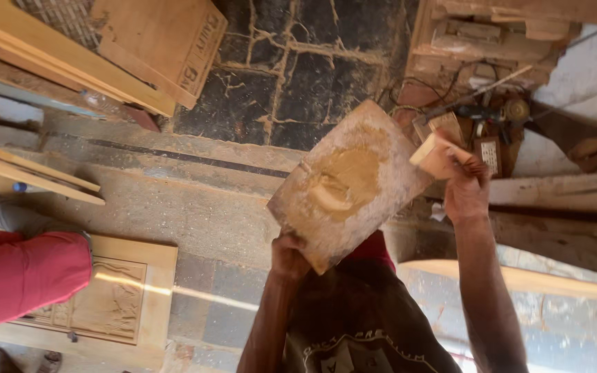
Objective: The person sands the surfaces and edges of a long wooden beam and a decorative carved wooden panel using a small block of sandpaper.
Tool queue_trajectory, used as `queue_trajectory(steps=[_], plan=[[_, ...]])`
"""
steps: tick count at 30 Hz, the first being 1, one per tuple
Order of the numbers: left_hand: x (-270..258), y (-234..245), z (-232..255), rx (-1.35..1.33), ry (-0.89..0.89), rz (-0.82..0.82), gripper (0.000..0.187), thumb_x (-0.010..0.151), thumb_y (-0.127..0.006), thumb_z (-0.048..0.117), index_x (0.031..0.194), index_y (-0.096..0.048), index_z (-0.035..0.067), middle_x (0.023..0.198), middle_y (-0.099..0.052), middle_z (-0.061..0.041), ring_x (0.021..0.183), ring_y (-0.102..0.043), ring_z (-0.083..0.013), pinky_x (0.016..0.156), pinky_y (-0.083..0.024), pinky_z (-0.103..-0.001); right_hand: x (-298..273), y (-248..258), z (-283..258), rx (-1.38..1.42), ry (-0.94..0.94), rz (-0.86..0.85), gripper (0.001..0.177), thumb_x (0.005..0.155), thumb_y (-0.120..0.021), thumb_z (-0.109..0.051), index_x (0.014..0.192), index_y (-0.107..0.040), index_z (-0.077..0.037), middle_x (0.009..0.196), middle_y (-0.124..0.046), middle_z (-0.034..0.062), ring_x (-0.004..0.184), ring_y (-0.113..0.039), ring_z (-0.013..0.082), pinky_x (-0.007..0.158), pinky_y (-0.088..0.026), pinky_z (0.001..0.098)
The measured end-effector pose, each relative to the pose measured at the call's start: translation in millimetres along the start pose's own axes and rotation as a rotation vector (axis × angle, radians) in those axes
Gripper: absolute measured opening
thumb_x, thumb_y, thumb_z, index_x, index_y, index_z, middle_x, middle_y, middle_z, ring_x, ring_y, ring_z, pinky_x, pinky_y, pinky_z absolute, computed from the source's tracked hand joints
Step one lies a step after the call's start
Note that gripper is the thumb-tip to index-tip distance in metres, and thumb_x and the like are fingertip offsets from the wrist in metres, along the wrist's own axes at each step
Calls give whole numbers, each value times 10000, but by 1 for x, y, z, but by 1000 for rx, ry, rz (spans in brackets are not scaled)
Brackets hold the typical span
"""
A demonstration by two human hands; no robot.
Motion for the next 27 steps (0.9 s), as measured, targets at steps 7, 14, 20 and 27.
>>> queue_trajectory(steps=[7, 14, 20, 27], plan=[[132, -27, 0, 90, 110, -9, 679, 746, -511, -48, 1423, -458, -68, 1356, -602, -195, 1247, -622, -346, 1055, -528, -472, -36, -91, -76, -1103, 655, -266, 278, 865, -729, -28, 1137, -763, -74, 1062, -756, 108, 1002, -687, 178, 729, -624, 331], [234, -105, -5, 112, 221, -96, 802, 688, -482, -158, 1473, -463, 6, 1345, -605, -147, 1269, -611, -310, 1059, -521, -431, 74, -133, -70, -1377, 737, -167, 356, 798, -701, 41, 1151, -736, 18, 1166, -718, 152, 1005, -687, 269, 884, -544, 454], [342, -146, -17, 84, 322, -137, 840, 661, -519, -124, 1483, -461, 40, 1337, -604, -122, 1247, -593, -292, 1000, -545, -391, 160, -125, -81, -1507, 544, -171, 391, 783, -665, 56, 1168, -721, 22, 1128, -722, 133, 992, -715, 277, 883, -565, 425], [572, -95, -63, 217, 552, 71, 824, 585, -531, -100, 1393, -532, 66, 1253, -655, -67, 1123, -644, -235, 836, -578, -310, 306, -20, -52, -1096, 58, 15, 189, 873, -721, -43, 1046, -794, -61, 1003, -787, 124, 891, -741, 238, 777, -589, 358]])
Point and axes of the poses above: each hand's wrist, its own x-axis towards the middle knuckle, its own y-axis out of the back of the hand, z = x × y, the point moved 3 cm from there along x, towards the middle knuckle
